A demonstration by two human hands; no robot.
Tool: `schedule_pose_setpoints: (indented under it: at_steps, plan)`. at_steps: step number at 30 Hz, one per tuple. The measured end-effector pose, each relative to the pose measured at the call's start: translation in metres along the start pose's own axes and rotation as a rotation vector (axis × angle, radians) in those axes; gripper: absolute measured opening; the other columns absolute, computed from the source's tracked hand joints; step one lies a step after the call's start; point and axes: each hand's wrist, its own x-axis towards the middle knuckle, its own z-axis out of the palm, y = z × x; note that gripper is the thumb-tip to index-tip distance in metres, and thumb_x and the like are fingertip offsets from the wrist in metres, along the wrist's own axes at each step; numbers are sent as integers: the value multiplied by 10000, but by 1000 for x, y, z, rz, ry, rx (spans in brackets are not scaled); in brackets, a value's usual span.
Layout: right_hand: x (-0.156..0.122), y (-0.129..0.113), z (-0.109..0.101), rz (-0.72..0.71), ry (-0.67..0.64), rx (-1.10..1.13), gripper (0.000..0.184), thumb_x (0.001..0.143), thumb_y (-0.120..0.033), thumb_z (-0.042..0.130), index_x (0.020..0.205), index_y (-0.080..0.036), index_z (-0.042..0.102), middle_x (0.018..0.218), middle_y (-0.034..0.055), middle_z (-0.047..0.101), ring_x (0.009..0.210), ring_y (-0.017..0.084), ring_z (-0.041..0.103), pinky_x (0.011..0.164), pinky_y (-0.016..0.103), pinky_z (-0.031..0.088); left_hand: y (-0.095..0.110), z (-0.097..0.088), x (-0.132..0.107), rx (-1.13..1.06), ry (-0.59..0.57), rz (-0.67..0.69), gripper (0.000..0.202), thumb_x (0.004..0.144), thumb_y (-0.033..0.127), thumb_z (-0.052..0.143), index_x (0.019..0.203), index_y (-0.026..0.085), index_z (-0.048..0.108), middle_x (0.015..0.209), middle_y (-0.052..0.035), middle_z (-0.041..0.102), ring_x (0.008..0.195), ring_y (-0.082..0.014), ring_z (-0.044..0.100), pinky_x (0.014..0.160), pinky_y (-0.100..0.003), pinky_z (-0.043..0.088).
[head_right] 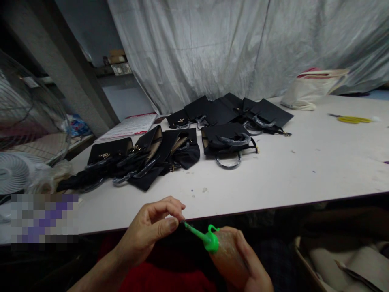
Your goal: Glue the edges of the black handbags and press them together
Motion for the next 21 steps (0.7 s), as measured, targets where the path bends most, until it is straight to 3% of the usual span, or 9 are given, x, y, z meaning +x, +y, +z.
schedule_pose_setpoints:
  at_steps: [8, 15, 21]
  plan:
    - [-1, -3, 6, -2, 59, 18, 447, 574, -437, 810, 896, -148, 699, 864, 70, 705, 696, 206, 639, 592, 278, 542, -2, 6, 5, -46, 11, -38, 164, 721, 357, 736, 731, 199, 697, 882, -52, 626, 1044, -236, 533, 890, -315, 388]
    - [-2, -6, 4, -12, 30, 20, 447, 574, -455, 809, 877, -144, 701, 847, 77, 708, 689, 209, 635, 602, 288, 544, 0, 12, 9, -98, 48, -93, 188, 704, 341, 732, 665, 177, 648, 818, -41, 628, 981, -221, 550, 885, -310, 378]
    - [0, -7, 2, -8, 52, 15, 457, 571, -458, 813, 891, -152, 699, 848, 76, 710, 687, 206, 632, 592, 278, 538, -3, 16, 8, -166, 23, -141, 239, 717, 412, 716, 717, 176, 675, 790, -39, 627, 867, -194, 567, 766, -286, 413]
